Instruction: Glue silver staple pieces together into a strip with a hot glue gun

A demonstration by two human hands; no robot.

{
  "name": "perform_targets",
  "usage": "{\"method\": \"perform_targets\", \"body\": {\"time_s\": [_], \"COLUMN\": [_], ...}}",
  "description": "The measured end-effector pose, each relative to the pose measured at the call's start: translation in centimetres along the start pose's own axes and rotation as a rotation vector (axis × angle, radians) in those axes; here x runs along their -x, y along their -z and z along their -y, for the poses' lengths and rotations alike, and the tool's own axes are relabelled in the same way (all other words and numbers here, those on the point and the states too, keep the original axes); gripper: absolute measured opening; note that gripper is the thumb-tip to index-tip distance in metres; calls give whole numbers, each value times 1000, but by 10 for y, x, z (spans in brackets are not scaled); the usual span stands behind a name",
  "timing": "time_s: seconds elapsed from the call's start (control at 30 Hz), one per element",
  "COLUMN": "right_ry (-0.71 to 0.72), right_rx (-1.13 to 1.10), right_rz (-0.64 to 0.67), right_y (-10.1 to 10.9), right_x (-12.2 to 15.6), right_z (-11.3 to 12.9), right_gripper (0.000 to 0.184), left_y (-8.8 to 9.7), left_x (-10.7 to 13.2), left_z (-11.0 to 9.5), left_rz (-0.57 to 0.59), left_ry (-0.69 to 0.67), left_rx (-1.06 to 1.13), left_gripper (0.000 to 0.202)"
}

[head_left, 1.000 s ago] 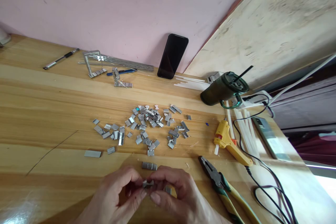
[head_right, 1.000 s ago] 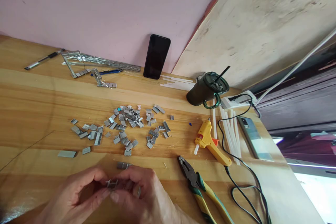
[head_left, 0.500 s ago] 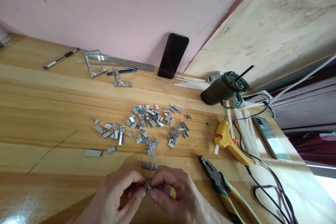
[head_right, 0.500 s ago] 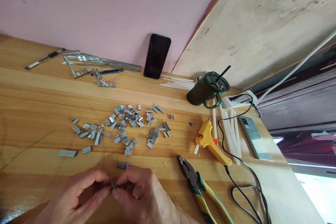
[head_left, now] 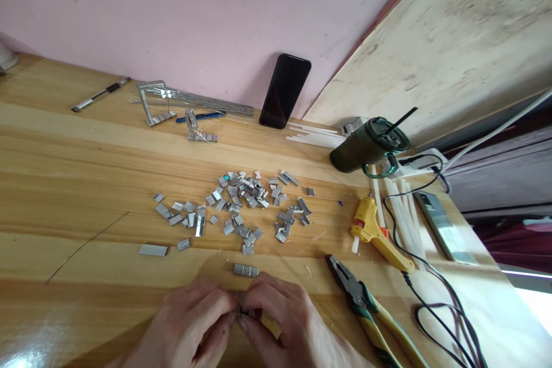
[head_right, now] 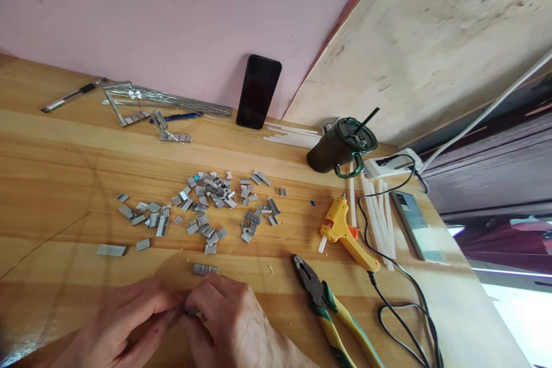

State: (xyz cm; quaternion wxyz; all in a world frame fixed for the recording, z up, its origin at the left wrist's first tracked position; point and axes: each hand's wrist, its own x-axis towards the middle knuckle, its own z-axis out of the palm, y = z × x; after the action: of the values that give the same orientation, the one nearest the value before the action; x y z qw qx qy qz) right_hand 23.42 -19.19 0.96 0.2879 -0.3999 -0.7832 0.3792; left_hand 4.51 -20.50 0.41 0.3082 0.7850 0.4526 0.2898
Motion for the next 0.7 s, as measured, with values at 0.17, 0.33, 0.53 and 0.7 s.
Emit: {"method": "perform_targets", "body": {"time_s": [0.17,0.33,0.53,0.7], "right_ry": [-186,-454,-463,-423], "right_rx": [-249,-746,-1167,-1215], "right_rz": [13,37,-16,-113], "right_y": [4,-5,-20,-2], "right_x": [-5,-2,8,1], "right_z": [6,-2,-14,-4], "right_gripper": [9,28,29,19], "left_y": [-2,-1,-2,-4], "left_x": [-2,-9,-13,-12], "left_z": [-5,-19,-18,-9], "left_rz": [-39,-14,66,66], "left_ry": [144,554,797,745], "left_rx": [138,566,944,1009], "left_gripper": [19,20,30,39]}}
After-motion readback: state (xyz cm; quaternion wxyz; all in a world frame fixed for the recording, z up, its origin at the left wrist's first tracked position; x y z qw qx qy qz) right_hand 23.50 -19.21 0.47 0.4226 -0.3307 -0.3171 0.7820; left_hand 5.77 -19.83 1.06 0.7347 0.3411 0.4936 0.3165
